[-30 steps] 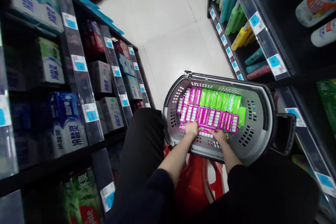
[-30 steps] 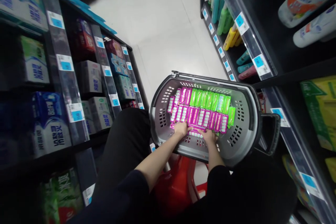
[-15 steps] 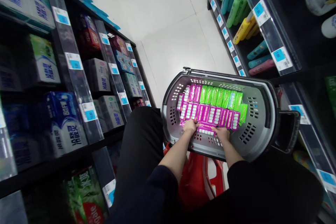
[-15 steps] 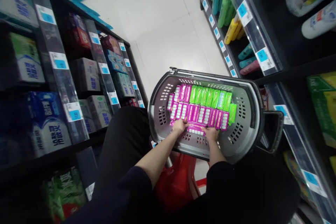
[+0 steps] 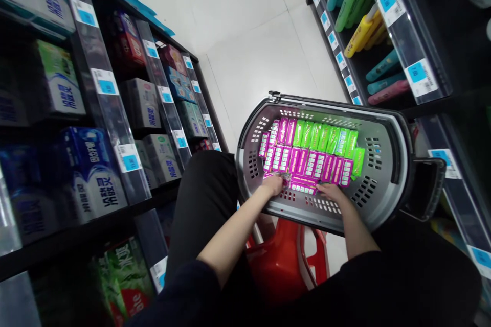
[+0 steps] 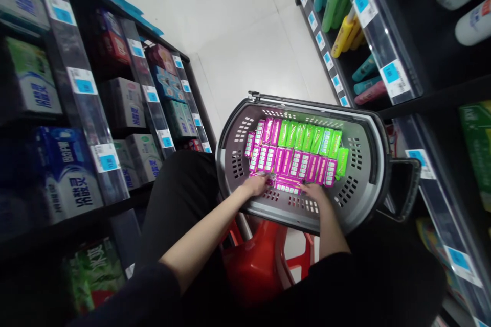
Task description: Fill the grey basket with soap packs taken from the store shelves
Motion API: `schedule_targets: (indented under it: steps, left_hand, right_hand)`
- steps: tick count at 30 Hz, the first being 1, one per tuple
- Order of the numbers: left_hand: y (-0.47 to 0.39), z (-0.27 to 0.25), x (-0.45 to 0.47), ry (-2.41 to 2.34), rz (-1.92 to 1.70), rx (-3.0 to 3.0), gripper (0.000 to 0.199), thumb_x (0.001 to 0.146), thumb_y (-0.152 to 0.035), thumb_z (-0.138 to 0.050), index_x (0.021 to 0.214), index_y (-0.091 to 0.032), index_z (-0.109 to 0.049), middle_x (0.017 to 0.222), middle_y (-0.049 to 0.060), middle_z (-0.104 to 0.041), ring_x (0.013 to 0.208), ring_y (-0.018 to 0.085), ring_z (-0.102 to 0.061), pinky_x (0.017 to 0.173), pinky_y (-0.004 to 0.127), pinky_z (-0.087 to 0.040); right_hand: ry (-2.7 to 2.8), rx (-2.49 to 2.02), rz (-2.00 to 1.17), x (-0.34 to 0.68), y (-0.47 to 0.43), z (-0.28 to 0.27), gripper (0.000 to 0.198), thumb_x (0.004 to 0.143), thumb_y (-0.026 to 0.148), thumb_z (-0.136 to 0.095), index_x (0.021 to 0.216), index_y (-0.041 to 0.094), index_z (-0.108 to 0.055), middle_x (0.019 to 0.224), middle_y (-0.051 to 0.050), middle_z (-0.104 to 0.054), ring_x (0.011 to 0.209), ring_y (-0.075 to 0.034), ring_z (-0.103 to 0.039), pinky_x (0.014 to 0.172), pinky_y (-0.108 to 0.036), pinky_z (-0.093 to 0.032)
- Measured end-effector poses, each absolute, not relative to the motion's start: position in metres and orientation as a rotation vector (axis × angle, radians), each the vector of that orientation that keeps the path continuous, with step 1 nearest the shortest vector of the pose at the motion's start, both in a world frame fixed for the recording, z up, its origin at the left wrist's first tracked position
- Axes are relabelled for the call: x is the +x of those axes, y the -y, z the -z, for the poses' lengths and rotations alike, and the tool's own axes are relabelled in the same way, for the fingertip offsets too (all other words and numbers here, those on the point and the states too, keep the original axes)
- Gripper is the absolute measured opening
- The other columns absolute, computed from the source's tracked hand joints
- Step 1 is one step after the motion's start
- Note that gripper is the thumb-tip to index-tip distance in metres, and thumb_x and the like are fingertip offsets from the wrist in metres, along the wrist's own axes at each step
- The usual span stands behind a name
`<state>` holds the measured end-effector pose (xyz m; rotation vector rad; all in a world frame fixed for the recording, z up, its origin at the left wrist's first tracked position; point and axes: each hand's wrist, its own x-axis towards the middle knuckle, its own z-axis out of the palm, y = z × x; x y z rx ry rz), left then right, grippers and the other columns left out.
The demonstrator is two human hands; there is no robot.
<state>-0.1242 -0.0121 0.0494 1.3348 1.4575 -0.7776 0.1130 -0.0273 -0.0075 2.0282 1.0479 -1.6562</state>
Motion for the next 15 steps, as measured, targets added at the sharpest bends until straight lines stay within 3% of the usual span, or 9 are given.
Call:
schedule_targets:
  steps: [3, 8, 12, 14, 15]
  left_hand:
    - [-0.001, -0.083, -0.131, -1.492, 0.845, 1.412, 0.029, 0.091, -0.018, -0.050, 0.114, -0.007, -0.065, 0.115, 0.023, -0.062, 0.110, 0.034, -0.059, 0.095, 0.042, -0.048]
    - [-0.002, -0.170, -0.152, -1.750, 0.702, 1.740, 0.038, 0.095, -0.032, -0.042, 0.125, -0.016, -0.059, 0.123, 0.017, -0.060, 0.120, 0.035, -0.050, 0.105, 0.051, -0.037]
    - [0.026, -0.223, -0.205, -2.390, 0.558, 1.882, 0.054, 0.090, -0.038, -0.052, 0.138, -0.015, -0.048, 0.151, 0.018, -0.030, 0.138, 0.041, -0.023, 0.114, 0.060, -0.013]
    - [0.039, -0.231, -0.234, -2.562, 0.473, 1.704, 0.066, 0.090, -0.044, -0.051, 0.146, -0.014, -0.036, 0.154, 0.020, -0.020, 0.139, 0.044, -0.021, 0.113, 0.060, -0.018]
    - [0.044, -0.231, -0.247, -2.565, 0.432, 1.574, 0.071, 0.089, -0.048, -0.050, 0.148, -0.013, -0.032, 0.153, 0.022, -0.023, 0.137, 0.044, -0.025, 0.111, 0.059, -0.024]
  right_hand:
    - [-0.983, 1.970, 1.619, 0.140, -0.013, -0.038, 0.033, 0.083, 0.041, -0.062, 0.091, 0.011, -0.074, 0.076, -0.012, -0.074, 0.063, -0.022, -0.068, 0.062, -0.030, -0.052]
    - [-1.750, 2.417, 1.029, 0.205, -0.035, -0.195, 0.044, 0.084, 0.054, -0.050, 0.109, 0.025, -0.070, 0.103, -0.007, -0.073, 0.094, -0.024, -0.068, 0.082, -0.033, -0.051]
    - [-1.833, 2.560, 0.672, 0.258, 0.034, -0.301, 0.056, 0.078, 0.068, -0.046, 0.110, 0.029, -0.069, 0.102, -0.008, -0.073, 0.084, -0.028, -0.069, 0.075, -0.039, -0.054]
    - [-1.729, 2.615, 0.645, 0.277, 0.075, -0.319, 0.056, 0.073, 0.072, -0.050, 0.106, 0.031, -0.070, 0.102, -0.008, -0.073, 0.081, -0.030, -0.069, 0.069, -0.042, -0.054]
    - [-1.665, 2.673, 0.694, 0.282, 0.093, -0.318, 0.055, 0.072, 0.072, -0.051, 0.104, 0.031, -0.071, 0.100, -0.008, -0.074, 0.081, -0.031, -0.069, 0.068, -0.042, -0.055]
